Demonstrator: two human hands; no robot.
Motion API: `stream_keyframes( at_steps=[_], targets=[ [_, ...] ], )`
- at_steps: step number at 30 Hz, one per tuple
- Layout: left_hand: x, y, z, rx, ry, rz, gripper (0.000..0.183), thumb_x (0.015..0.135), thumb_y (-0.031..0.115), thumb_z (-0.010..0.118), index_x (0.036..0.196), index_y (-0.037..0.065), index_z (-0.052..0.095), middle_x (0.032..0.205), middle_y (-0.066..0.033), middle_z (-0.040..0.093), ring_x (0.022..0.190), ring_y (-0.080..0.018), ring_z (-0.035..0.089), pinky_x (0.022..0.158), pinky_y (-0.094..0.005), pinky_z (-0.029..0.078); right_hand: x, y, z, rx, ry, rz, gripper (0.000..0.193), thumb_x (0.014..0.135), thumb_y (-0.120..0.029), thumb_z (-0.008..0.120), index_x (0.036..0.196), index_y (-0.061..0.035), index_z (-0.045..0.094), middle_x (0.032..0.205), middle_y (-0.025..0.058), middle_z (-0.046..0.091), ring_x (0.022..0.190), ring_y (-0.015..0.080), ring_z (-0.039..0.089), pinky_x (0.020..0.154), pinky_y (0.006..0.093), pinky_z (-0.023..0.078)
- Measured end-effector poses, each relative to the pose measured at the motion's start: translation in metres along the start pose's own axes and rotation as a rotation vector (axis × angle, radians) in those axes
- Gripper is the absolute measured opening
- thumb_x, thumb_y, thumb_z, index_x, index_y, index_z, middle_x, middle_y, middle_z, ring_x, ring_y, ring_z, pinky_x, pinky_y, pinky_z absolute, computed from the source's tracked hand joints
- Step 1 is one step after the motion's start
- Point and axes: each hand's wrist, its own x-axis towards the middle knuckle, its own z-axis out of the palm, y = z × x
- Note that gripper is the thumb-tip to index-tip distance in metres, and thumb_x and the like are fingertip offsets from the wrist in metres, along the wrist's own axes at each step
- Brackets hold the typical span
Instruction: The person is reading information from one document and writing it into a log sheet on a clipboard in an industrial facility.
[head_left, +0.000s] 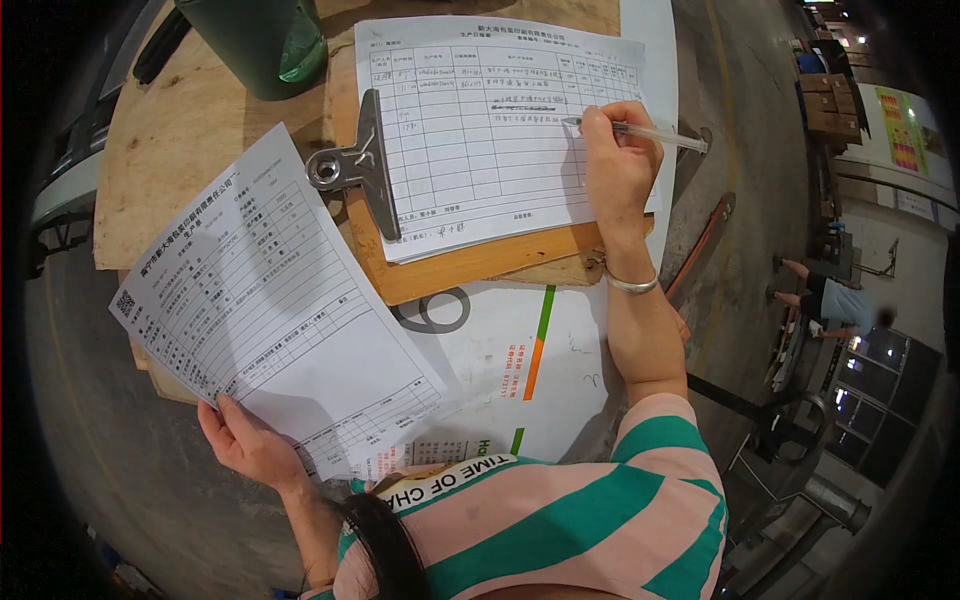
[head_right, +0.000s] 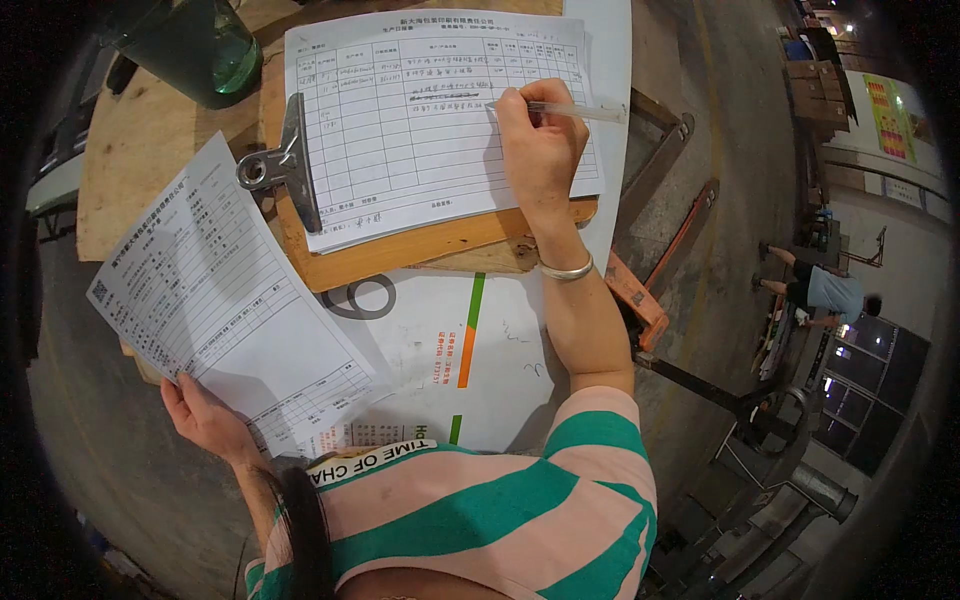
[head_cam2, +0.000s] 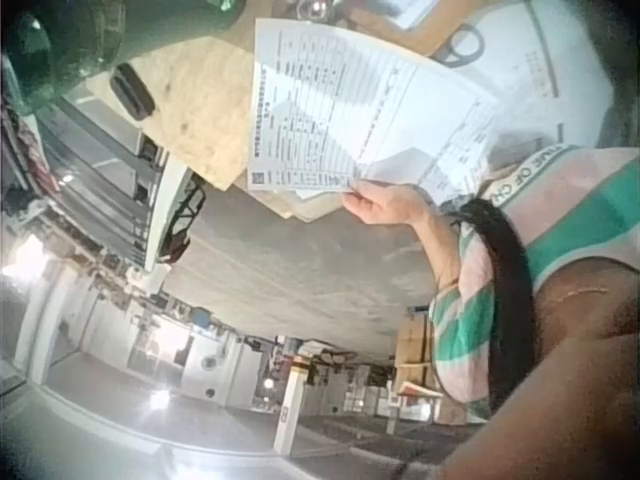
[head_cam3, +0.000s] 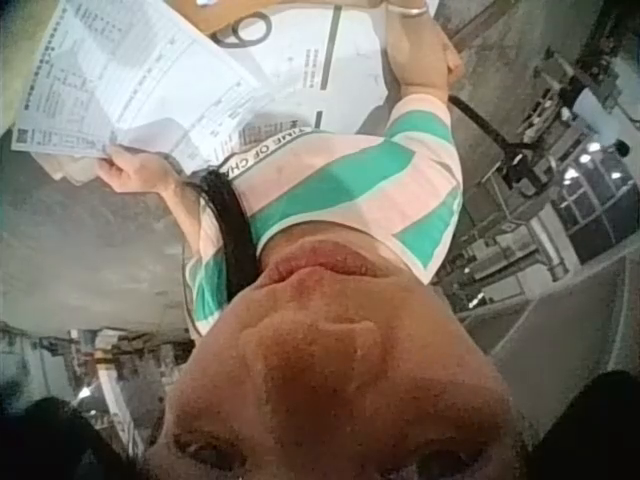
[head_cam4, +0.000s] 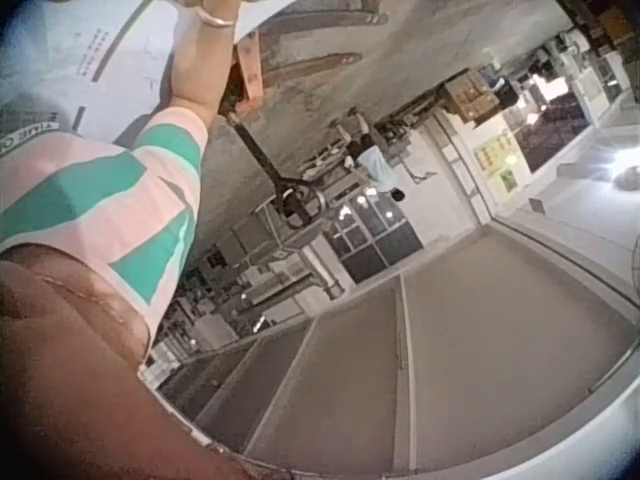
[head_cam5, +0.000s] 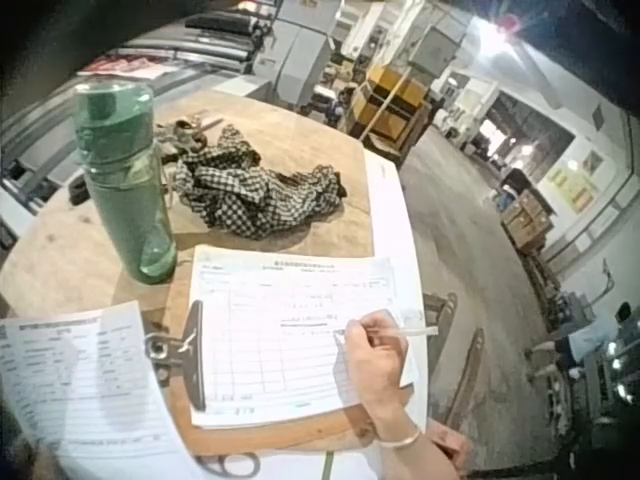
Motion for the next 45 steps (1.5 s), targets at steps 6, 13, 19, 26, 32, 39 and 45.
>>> stream_keyframes(
  at_steps=[6, 13, 19, 26, 32, 39, 45],
  targets=[
    [0.000, 0.000, 0.000, 0.002, -0.008, -0.003, 0.032, 0.090, 0.015, 0.042, 0.112, -0.008, 0.042, 0.100, -0.0108, 0.053, 0.086, -0.0134, 0.049, 0.076, -0.0226, 0.039, -0.001, -0.001, 0.000, 0.004, 0.003, 0.018, 0.010, 0.073, -0.005, 0.057, 0.068, 0.0005, 0.051, 0.055, -0.0007, 0.051, 0.052, 0.0044, 0.044, 0.046, 0.0210, 0.037],
    [0.001, -0.001, -0.001, 0.010, -0.002, 0.000, 0.034, 0.090, 0.015, 0.042, 0.113, -0.009, 0.041, 0.102, -0.0120, 0.053, 0.087, -0.0137, 0.048, 0.077, -0.0229, 0.039, 0.000, -0.002, -0.001, -0.023, -0.017, 0.027, 0.010, 0.073, -0.005, 0.056, 0.067, 0.0004, 0.050, 0.055, -0.0003, 0.050, 0.052, 0.0042, 0.044, 0.046, 0.0214, 0.037],
    [-0.002, 0.009, 0.009, -0.005, 0.064, 0.009, 0.025, 0.090, 0.012, 0.040, 0.104, -0.008, 0.046, 0.092, -0.0086, 0.054, 0.079, -0.0107, 0.047, 0.071, -0.0211, 0.039, 0.001, -0.001, -0.001, -0.003, 0.009, 0.021, 0.009, 0.073, -0.005, 0.056, 0.068, -0.0001, 0.050, 0.054, -0.0011, 0.049, 0.051, 0.0045, 0.043, 0.046, 0.0213, 0.036],
    [-0.002, 0.011, 0.007, -0.004, 0.026, 0.005, 0.025, 0.090, 0.013, 0.041, 0.103, -0.008, 0.046, 0.092, -0.0089, 0.054, 0.079, -0.0107, 0.047, 0.071, -0.0209, 0.039, 0.003, 0.000, 0.000, -0.022, 0.027, 0.019, 0.010, 0.074, -0.006, 0.056, 0.069, 0.0000, 0.050, 0.055, -0.0009, 0.049, 0.052, 0.0054, 0.043, 0.046, 0.0222, 0.036],
    [-0.001, 0.009, 0.005, 0.002, 0.022, 0.014, 0.024, 0.090, 0.013, 0.041, 0.103, -0.007, 0.047, 0.092, -0.0087, 0.054, 0.079, -0.0102, 0.047, 0.070, -0.0207, 0.039, 0.002, -0.001, 0.000, 0.000, 0.014, 0.030, 0.010, 0.075, -0.006, 0.055, 0.069, 0.0002, 0.050, 0.055, -0.0004, 0.049, 0.053, 0.0058, 0.043, 0.048, 0.0226, 0.037],
    [0.000, 0.005, 0.000, 0.016, -0.014, -0.020, 0.033, 0.089, 0.016, 0.043, 0.111, -0.009, 0.042, 0.099, -0.0105, 0.054, 0.086, -0.0132, 0.049, 0.076, -0.0227, 0.040, 0.002, -0.001, 0.000, -0.002, 0.024, 0.000, 0.009, 0.075, -0.005, 0.054, 0.069, -0.0006, 0.050, 0.055, -0.0009, 0.048, 0.053, 0.0051, 0.042, 0.047, 0.0220, 0.036],
    [0.000, 0.006, 0.002, -0.018, -0.018, -0.003, 0.032, 0.089, 0.015, 0.043, 0.111, -0.009, 0.043, 0.099, -0.0102, 0.053, 0.085, -0.0129, 0.049, 0.076, -0.0224, 0.039, 0.002, 0.000, -0.001, -0.008, 0.012, 0.016, 0.009, 0.075, -0.005, 0.053, 0.069, -0.0007, 0.049, 0.056, -0.0009, 0.049, 0.054, 0.0053, 0.042, 0.048, 0.0223, 0.036]
  ],
)
